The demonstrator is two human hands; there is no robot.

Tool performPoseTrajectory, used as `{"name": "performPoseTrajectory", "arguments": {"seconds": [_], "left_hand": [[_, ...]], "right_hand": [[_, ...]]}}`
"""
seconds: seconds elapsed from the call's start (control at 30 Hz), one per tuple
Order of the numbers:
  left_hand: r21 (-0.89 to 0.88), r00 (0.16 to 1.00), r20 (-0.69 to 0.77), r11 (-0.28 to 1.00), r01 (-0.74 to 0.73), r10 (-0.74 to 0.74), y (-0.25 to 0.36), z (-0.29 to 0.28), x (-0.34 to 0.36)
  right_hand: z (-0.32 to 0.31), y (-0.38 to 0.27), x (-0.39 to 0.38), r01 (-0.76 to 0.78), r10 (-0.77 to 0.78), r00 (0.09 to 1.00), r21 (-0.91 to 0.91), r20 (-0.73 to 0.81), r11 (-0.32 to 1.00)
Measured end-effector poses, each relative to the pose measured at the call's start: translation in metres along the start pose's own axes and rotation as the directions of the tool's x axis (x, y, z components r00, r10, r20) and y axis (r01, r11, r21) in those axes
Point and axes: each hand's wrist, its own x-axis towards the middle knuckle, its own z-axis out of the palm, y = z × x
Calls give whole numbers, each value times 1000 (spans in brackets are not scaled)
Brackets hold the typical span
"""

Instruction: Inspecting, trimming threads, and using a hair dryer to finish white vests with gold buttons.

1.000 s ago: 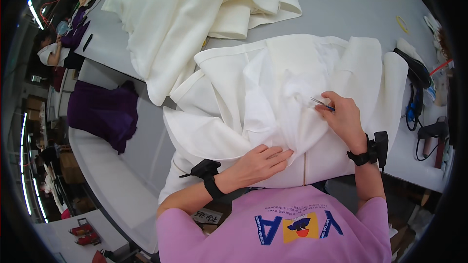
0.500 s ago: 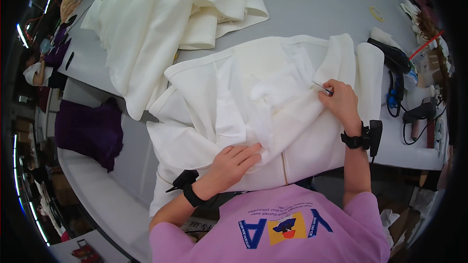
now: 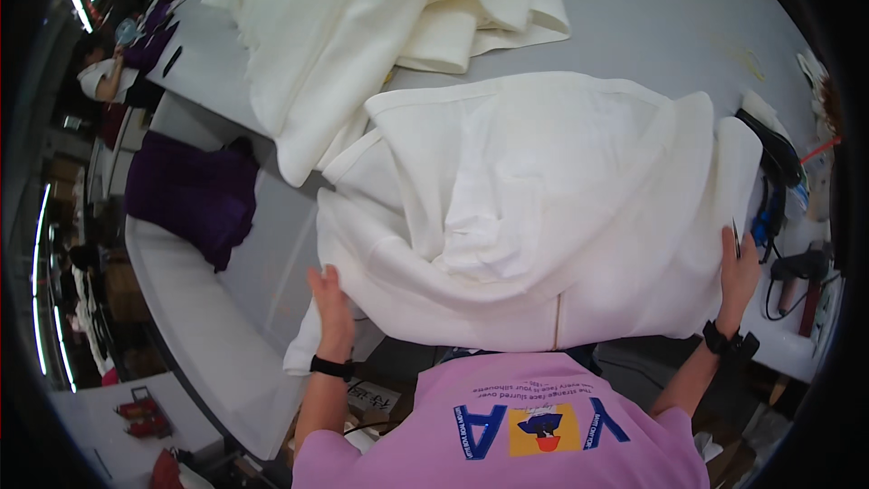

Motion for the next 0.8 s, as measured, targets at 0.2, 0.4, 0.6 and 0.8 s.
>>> {"name": "performPoseTrajectory", "arguments": {"seconds": [0.2, 0.4, 0.6, 0.8], "left_hand": [[148, 715, 647, 876, -458, 264, -48, 55, -39], [285, 738, 508, 721, -631, 445, -42, 119, -66], [10, 833, 459, 935, -354, 310, 68, -3, -79], [111, 824, 50, 817, -566, 565, 144, -169, -91]], "right_hand": [[20, -55, -67, 224, -376, 906, 535, 194, 815], [16, -157, -111, -21, -568, 717, 828, 403, 560], [-43, -216, -105, -78, -876, 436, 978, 206, 191], [-33, -353, -157, -113, -954, 177, 968, 241, 224]]}}
